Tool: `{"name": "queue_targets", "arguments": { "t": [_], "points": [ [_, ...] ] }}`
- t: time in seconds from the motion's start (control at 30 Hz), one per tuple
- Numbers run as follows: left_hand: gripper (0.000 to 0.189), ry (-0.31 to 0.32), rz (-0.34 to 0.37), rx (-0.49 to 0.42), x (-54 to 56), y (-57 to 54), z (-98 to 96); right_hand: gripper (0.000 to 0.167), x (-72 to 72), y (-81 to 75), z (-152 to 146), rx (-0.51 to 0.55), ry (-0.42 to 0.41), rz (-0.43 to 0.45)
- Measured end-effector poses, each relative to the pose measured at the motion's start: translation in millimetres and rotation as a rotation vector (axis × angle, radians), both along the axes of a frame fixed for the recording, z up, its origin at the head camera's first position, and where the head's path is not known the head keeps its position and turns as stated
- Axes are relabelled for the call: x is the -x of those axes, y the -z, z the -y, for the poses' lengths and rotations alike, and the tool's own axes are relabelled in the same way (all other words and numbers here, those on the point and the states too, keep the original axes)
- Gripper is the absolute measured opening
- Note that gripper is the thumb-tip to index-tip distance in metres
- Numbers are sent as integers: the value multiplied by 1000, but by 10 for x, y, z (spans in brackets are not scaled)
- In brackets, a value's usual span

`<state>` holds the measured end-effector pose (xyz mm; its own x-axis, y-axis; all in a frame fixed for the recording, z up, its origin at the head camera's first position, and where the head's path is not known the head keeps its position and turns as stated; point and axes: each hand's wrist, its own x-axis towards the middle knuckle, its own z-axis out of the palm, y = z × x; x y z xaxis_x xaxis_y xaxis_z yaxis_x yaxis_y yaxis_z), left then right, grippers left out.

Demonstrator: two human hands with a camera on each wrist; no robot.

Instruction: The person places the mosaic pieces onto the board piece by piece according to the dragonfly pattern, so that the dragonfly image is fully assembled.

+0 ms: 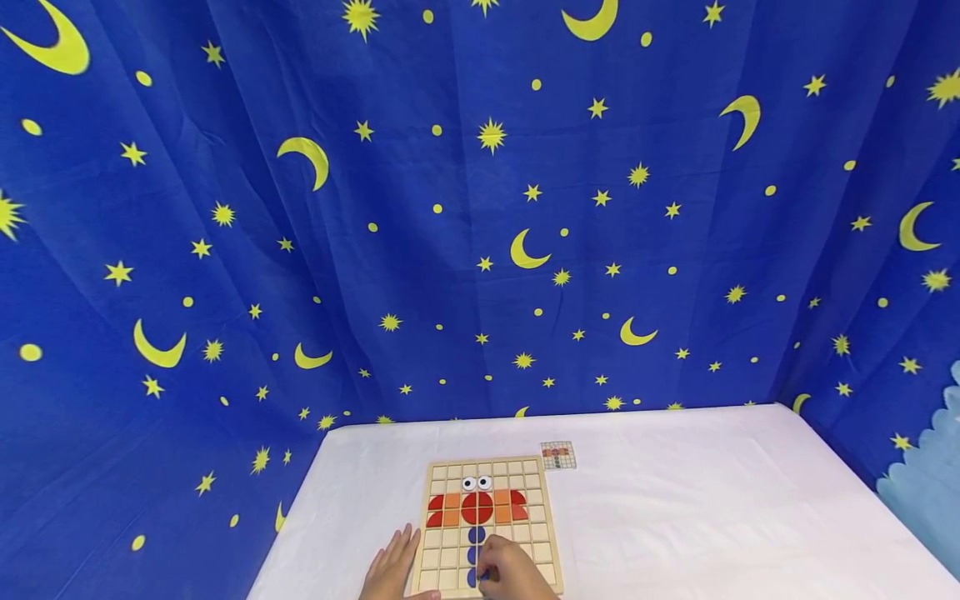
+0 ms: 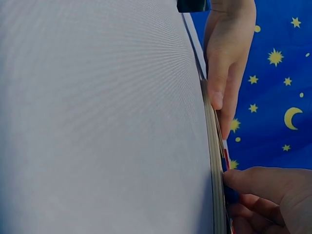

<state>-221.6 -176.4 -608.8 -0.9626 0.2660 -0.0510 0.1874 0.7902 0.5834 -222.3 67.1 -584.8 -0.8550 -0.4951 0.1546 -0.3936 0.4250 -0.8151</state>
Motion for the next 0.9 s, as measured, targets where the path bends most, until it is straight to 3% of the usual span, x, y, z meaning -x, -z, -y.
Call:
{"name": "queue_targets", "arguments": {
  "t": [0.33,0.53,0.67,0.9],
  "points": [
    [104,-9,41,-1,9,-37,-7,7,-9,8,9,-34,-21,-67],
    [104,-13,59,-1,15,-53,-7,9,-12,7,18,-14,-30,-33],
    [105,-6,54,-10,23,-34,-4,12,-3,12,-6,-12,-28,-63],
    [104,-7,68,-9,31,-36,-2,16,5,3,-89,-20,39,-53]
  ]
}}
